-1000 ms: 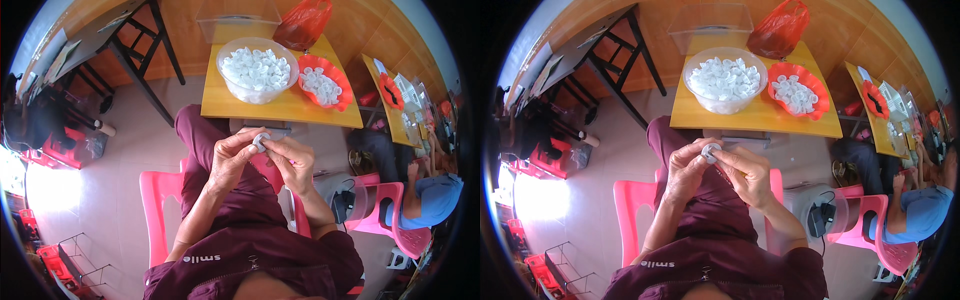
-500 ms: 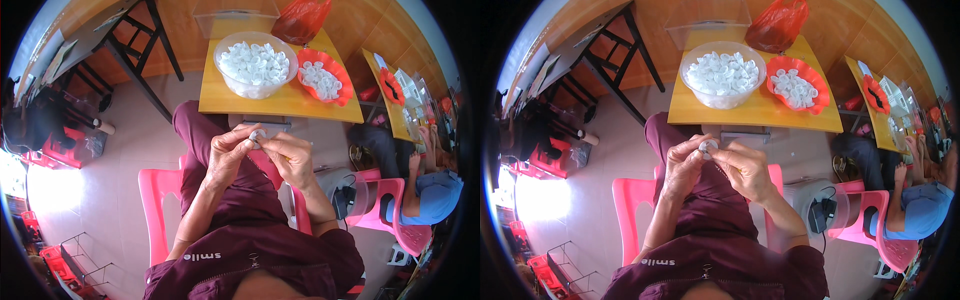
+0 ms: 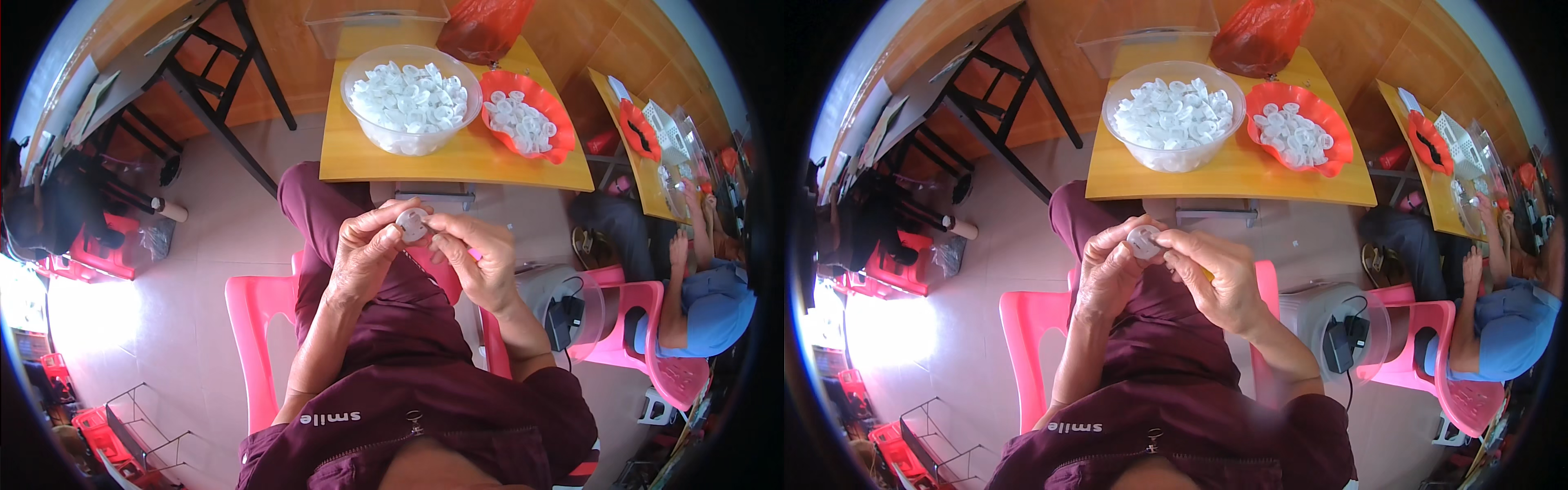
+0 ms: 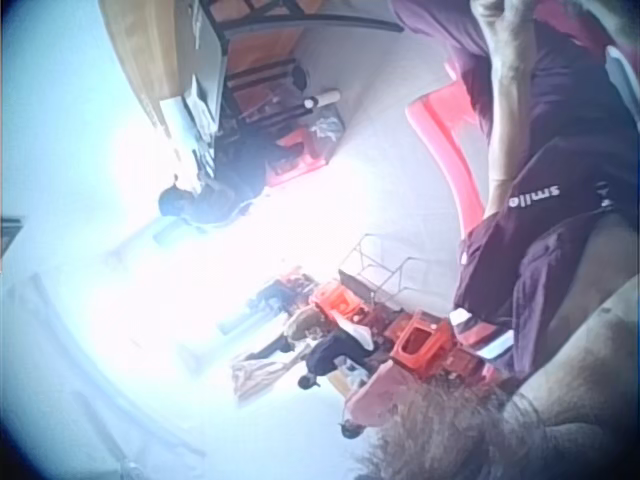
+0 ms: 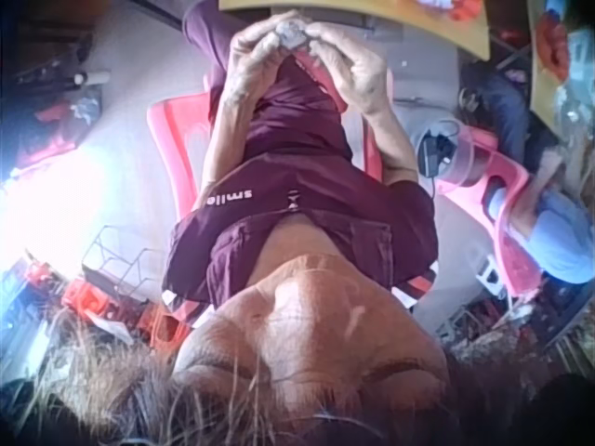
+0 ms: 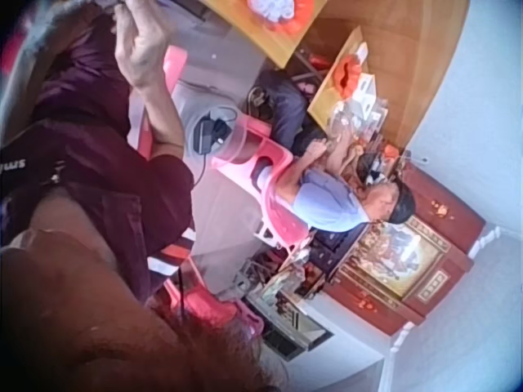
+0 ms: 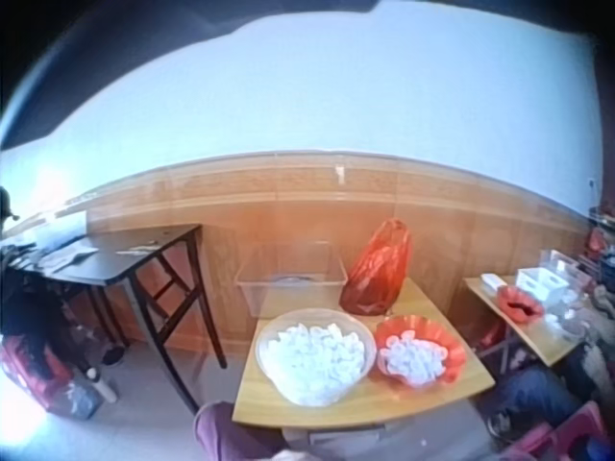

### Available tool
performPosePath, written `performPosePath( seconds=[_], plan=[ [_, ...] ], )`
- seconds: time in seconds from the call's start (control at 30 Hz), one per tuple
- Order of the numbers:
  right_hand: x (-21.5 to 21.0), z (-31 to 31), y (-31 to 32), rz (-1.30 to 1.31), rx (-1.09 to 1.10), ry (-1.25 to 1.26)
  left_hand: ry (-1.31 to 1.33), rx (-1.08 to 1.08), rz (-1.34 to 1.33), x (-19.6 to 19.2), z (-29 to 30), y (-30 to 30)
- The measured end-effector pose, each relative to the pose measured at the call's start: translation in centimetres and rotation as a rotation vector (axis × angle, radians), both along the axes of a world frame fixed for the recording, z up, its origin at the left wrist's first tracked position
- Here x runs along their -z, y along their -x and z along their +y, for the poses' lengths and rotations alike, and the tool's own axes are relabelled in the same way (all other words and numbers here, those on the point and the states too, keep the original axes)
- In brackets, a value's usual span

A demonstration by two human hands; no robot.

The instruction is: The person takes plastic pieces from a bowl by hand and scrapes around their openings and edges using a small tool.

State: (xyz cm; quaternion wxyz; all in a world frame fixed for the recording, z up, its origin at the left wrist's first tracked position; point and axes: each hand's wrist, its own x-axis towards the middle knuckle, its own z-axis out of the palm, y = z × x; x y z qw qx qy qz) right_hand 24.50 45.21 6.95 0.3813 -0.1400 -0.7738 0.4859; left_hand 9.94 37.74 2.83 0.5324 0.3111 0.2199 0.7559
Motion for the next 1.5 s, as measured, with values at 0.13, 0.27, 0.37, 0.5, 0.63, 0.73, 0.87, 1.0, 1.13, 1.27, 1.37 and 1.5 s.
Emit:
performPosePath(
  seconds=[0.13, 0.27, 0.37, 0.5, 0.63, 0.73, 0.87, 1.0, 1.13, 1.27, 1.37, 1.5],
  plan=[
    [-0.1, -0.3, -0.6, -0.045, 0.084, -0.008, 0.002, 0.034, -0.035, 0.4, -0.2, 0.2],
    [-0.1, -0.3, -0.1, -0.103, 0.094, -0.155, -0.01, -0.028, 0.031, 0.3, 0.0, 0.1],
    [0.0, -0.4, 0.2, -0.114, 0.097, -0.116, -0.013, -0.093, 0.109, 0.3, -0.1, 0.2],
    [-0.2, -0.5, 0.4, -0.097, 0.084, -0.095, 0.003, -0.132, 0.163, 0.1, -0.2, 0.2],
    [-0.3, -0.5, 0.3, -0.119, 0.072, -0.049, 0.0, -0.138, 0.19, 0.0, -0.2, 0.3],
    [-0.1, -0.4, 0.2, -0.126, 0.066, -0.049, -0.003, -0.153, 0.255, 0.0, -0.3, 0.4],
    [0.3, -0.3, 0.3, -0.11, 0.133, -0.237, 0.02, -0.179, 0.28, -0.1, -0.3, 0.3],
    [0.6, -0.4, 0.2, -0.127, 0.173, -0.343, 0.067, -0.19, 0.302, 0.1, -0.1, 0.3],
    [0.5, -0.5, 0.2, -0.245, 0.171, -0.343, 0.081, -0.173, 0.306, 0.5, 0.0, 0.3],
    [1.1, -0.3, 0.2, -0.337, 0.165, -0.322, 0.147, -0.19, 0.285, 1.2, 0.3, -0.1],
    [1.4, 0.4, 0.3, -0.32, 0.099, -0.112, 0.138, -0.223, 0.297, 1.1, 0.5, -0.3],
    [0.9, 0.5, 0.0, -0.287, 0.061, 0.011, 0.138, -0.137, 0.185, 1.2, 0.4, 0.3]
  ],
)
